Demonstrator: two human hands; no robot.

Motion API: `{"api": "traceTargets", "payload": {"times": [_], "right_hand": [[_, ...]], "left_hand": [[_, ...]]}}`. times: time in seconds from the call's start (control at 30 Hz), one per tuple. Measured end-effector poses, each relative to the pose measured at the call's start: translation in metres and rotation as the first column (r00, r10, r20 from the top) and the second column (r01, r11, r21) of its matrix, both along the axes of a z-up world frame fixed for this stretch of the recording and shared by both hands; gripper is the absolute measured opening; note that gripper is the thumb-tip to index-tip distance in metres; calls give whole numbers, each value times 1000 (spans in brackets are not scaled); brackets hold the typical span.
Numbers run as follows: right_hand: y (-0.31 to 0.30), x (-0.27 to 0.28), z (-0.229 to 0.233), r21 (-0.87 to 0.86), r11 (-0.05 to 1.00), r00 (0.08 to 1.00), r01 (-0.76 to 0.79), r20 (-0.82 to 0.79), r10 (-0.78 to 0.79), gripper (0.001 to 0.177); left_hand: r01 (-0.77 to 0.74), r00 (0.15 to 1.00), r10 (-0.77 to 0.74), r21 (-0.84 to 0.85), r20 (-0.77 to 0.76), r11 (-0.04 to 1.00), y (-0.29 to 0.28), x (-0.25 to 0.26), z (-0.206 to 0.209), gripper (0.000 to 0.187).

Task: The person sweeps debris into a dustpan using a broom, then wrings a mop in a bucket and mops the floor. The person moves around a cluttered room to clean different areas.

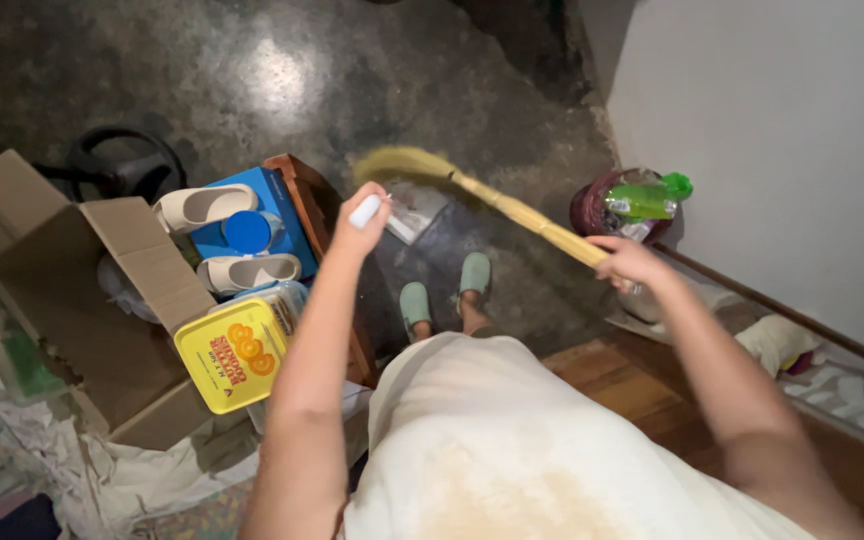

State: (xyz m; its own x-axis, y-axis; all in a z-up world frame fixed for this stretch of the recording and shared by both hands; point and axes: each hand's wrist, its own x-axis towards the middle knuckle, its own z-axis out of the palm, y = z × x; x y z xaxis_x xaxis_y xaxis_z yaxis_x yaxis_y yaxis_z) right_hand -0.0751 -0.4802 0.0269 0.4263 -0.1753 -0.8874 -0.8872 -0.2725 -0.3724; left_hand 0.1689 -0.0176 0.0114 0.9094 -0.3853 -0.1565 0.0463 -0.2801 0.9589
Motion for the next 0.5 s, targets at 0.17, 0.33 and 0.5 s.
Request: {"api": "traceTargets", "payload": {"times": [0.17,0.33,0.5], "right_hand": [[3,-66,54,-128,991,998,49,52,-42,86],[71,-82,3,-119,962,969,248,6,-249,87],[141,-61,-73,-116,974,977,195,-61,-203,66]], "left_hand": [[234,971,-231,-42,69,971,27,-3,5,10],[247,969,-245,-199,31,948,24,-17,-7,11],[199,980,-199,-233,24,952,22,-25,-18,12]]}}
